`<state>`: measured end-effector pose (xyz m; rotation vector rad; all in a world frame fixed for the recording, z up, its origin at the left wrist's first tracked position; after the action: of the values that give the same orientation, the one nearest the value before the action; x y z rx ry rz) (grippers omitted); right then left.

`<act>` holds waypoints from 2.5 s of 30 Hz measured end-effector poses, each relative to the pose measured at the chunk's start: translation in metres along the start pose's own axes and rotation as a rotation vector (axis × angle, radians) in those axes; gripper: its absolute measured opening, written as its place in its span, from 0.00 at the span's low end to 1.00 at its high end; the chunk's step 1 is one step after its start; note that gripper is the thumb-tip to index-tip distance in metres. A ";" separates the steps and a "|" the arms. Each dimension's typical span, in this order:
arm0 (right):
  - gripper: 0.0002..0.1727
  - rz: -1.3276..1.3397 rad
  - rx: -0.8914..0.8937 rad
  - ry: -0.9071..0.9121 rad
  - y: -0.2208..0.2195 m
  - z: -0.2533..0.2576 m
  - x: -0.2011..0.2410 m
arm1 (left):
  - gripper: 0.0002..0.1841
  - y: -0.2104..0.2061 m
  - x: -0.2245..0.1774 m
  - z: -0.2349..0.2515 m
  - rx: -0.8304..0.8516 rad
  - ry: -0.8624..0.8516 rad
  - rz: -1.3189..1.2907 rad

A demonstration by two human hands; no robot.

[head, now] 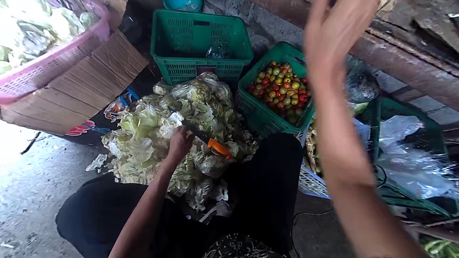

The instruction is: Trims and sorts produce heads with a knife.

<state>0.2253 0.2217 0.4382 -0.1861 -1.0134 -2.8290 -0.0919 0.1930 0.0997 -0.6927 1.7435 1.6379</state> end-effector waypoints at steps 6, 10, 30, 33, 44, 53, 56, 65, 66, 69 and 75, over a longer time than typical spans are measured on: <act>0.28 0.135 1.245 -0.462 -0.194 -0.306 0.051 | 0.20 -0.096 -0.050 0.076 0.177 -0.167 0.188; 0.33 0.238 1.306 -0.414 -0.228 -0.376 0.057 | 0.18 -0.134 -0.065 0.105 0.297 -0.324 0.259; 0.32 0.211 1.176 -0.451 -0.254 -0.382 0.064 | 0.49 -0.132 -0.060 0.188 0.436 -0.257 0.779; 0.31 0.239 1.173 -0.459 -0.247 -0.377 0.070 | 0.52 -0.137 -0.068 0.197 0.452 -0.144 0.839; 0.37 0.378 1.358 -0.506 -0.233 -0.367 0.090 | 0.63 -0.156 -0.034 0.209 0.518 0.023 0.803; 0.36 0.432 1.367 -0.469 -0.234 -0.362 0.099 | 0.60 -0.125 -0.047 0.193 0.455 -0.086 0.783; 0.37 0.451 1.381 -0.503 -0.227 -0.360 0.095 | 0.59 -0.076 -0.063 0.191 0.224 0.028 0.494; 0.36 0.597 1.271 -0.819 -0.229 -0.373 0.091 | 0.27 0.081 -0.008 0.086 -0.135 0.248 -0.948; 0.37 0.636 1.247 -0.855 -0.230 -0.375 0.093 | 0.31 0.083 0.002 0.068 -0.152 0.270 -1.033; 0.38 0.776 1.121 -0.890 -0.225 -0.369 0.097 | 0.40 0.070 0.023 0.036 -0.223 0.319 -1.319; 0.32 0.600 1.139 -0.600 -0.223 -0.360 0.116 | 0.38 0.001 0.052 0.014 -0.526 0.607 -1.280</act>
<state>0.0485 0.1531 0.0422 -0.9908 -2.0339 -1.3640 -0.1249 0.2099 0.0609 -2.1380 0.6967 0.9162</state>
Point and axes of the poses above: each hand's wrist, its own z-axis towards the middle knuckle, its own y-axis out of the back of the hand, x = y × z, the point moved 5 cm from there along z, towards the middle knuckle, and after that the axes turned 6 degrees about -x, right-handed, at the moved point
